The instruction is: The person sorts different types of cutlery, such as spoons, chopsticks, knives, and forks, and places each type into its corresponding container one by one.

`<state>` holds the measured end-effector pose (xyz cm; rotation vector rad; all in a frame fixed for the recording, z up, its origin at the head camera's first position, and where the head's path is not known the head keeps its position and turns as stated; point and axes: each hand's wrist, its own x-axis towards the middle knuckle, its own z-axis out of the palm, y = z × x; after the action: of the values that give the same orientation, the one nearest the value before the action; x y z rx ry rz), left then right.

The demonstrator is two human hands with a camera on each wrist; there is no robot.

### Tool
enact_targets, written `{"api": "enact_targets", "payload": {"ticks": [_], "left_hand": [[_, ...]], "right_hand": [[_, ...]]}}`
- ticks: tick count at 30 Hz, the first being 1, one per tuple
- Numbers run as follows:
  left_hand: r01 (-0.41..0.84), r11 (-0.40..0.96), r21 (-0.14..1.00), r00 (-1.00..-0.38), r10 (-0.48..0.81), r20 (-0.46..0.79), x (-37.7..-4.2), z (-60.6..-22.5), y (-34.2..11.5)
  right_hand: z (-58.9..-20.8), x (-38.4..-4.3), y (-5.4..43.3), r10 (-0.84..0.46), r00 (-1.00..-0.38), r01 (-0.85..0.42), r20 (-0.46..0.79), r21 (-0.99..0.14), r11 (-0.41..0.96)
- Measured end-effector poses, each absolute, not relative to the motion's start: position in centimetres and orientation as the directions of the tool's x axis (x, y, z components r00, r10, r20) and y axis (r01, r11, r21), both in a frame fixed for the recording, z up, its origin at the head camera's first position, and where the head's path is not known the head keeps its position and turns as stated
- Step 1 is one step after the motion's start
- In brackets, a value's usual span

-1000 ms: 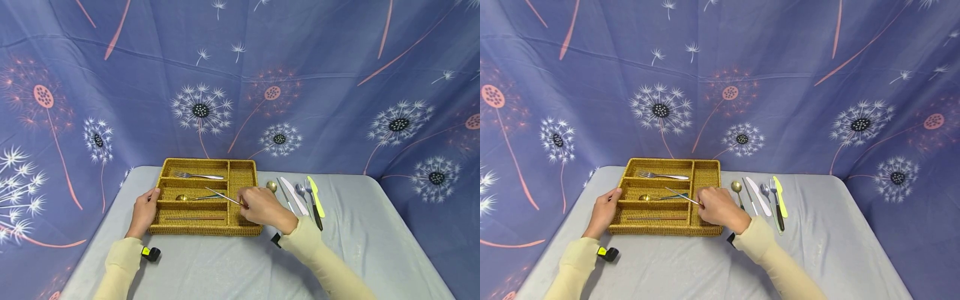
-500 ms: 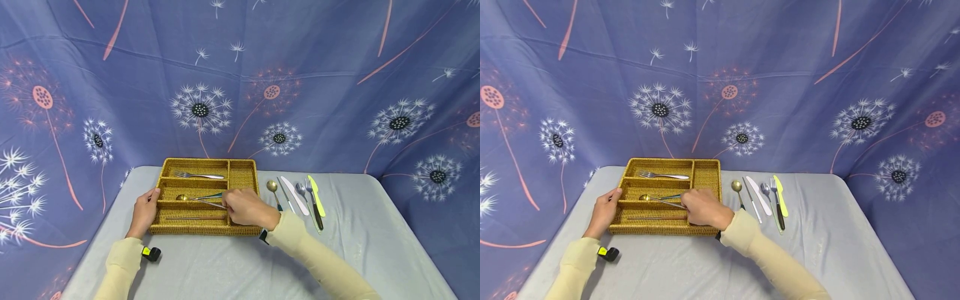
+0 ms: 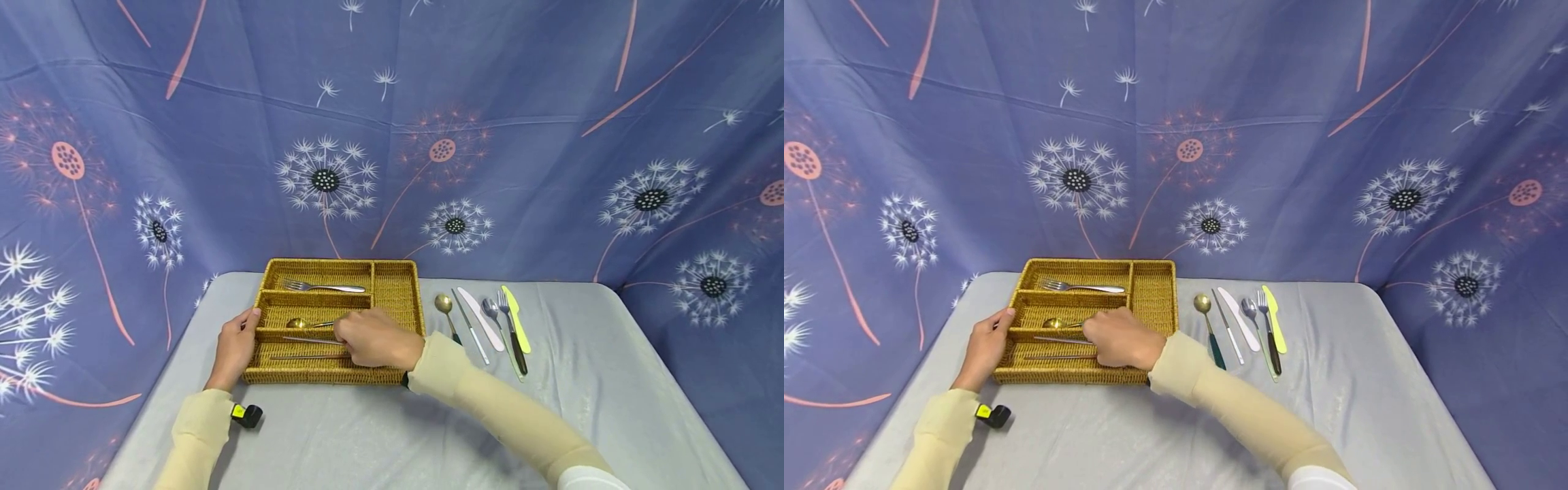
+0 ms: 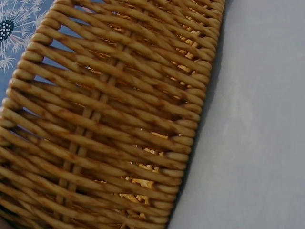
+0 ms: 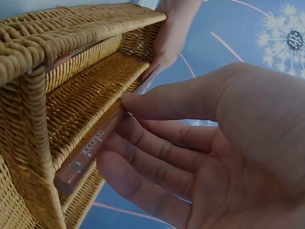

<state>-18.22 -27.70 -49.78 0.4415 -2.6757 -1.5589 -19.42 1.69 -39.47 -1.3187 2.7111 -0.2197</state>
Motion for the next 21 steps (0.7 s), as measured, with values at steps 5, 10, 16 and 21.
{"api": "enact_targets", "payload": {"ticks": [5, 10, 16, 21], "left_hand": [[-0.236, 0.458, 0.857, -0.960, -0.248, -0.132, -18.2, -49.8, -27.7], [-0.229, 0.459, 0.858, -0.960, -0.252, -0.121, -18.3, -49.9, -27.8], [-0.223, 0.464, 0.857, -0.961, -0.249, -0.115, -18.4, -49.9, -27.8], [-0.216, 0.469, 0.856, -0.964, -0.242, -0.111, -18.3, -49.9, -27.9]], "right_hand": [[-40.0, -19.8, 0.8, -0.789, -0.609, -0.772, -0.077, -0.172, 0.612], [-40.3, -20.3, 0.1, -0.785, -0.613, -0.769, -0.089, -0.161, 0.619], [-40.9, -20.3, -0.8, -0.788, -0.607, -0.771, -0.106, -0.162, 0.616], [-41.4, -20.2, -1.4, -0.796, -0.595, -0.782, -0.113, -0.145, 0.606]]}}
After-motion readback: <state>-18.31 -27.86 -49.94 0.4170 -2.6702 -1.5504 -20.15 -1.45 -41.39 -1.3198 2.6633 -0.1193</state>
